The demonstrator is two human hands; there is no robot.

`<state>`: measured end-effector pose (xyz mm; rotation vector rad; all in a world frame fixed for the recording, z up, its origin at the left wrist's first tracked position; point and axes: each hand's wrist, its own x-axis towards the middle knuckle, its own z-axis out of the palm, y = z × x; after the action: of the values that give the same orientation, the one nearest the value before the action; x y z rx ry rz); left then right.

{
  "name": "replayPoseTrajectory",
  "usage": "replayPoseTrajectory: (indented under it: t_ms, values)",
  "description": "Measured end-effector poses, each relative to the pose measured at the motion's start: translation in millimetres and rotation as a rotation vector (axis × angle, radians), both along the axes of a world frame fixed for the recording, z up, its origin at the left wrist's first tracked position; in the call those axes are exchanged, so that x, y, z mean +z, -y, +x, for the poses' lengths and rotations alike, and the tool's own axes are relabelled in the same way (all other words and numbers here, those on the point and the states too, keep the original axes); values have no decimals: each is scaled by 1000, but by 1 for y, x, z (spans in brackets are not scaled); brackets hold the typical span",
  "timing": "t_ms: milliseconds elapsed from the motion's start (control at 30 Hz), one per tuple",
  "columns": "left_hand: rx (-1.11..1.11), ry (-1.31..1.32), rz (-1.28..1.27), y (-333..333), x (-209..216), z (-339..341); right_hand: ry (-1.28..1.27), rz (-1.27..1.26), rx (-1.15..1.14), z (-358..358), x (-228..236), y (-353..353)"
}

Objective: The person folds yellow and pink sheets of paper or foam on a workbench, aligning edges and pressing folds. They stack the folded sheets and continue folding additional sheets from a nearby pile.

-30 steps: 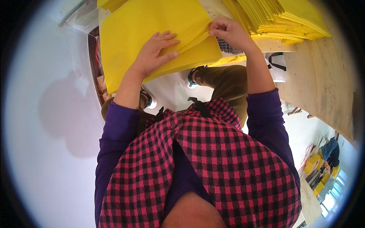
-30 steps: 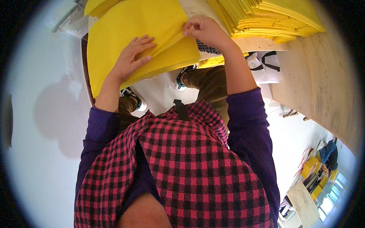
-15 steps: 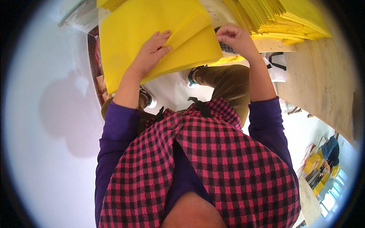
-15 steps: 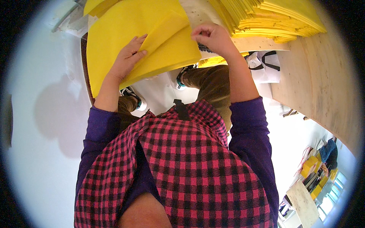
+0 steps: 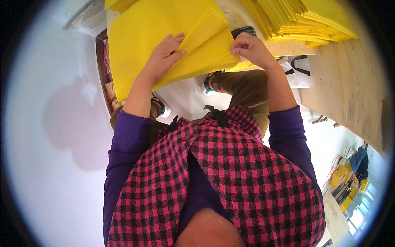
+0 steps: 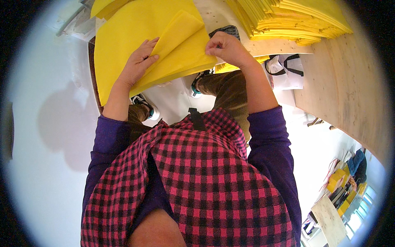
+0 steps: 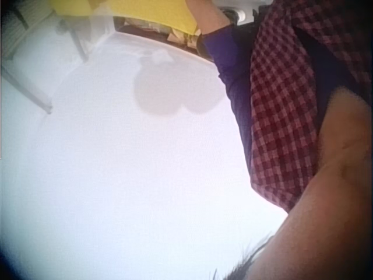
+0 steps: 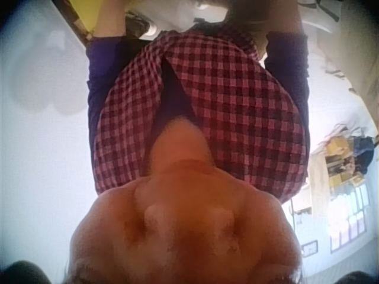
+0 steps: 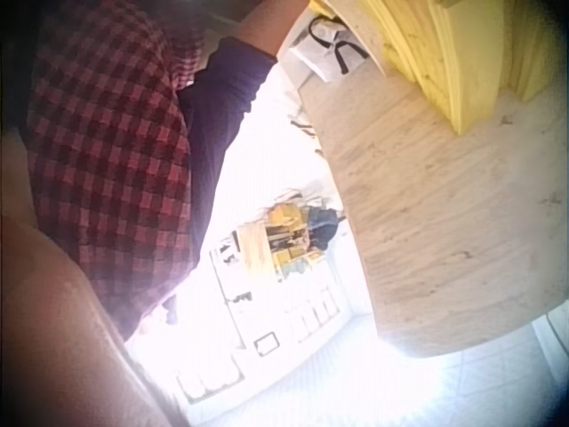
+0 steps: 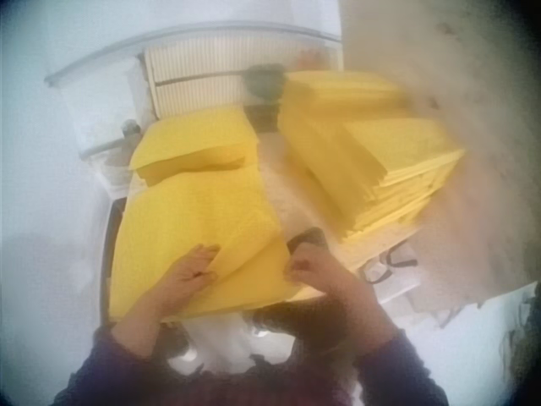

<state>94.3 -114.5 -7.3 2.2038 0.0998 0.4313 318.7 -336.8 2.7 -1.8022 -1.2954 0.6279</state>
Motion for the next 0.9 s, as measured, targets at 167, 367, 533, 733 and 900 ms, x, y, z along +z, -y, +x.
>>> replayPoseTrajectory:
  t_ms: [167, 367, 533, 733, 900]
  values:
    - [0, -12, 27, -1, -1, 1, 31, 18, 26, 0, 8, -1]
    - [-18, 6, 43, 0, 0, -1, 117, -7, 19, 2, 26, -13]
    - [-41, -11, 66, 0, 4, -1, 287, 52, 82, 7, 39, -35]
    - [-56, -46, 119, 4, 14, -3, 460, 121, 139, 15, 47, -68]
    - [-60, -36, 128, 7, 18, -3, 504, -19, 100, 16, 48, -84]
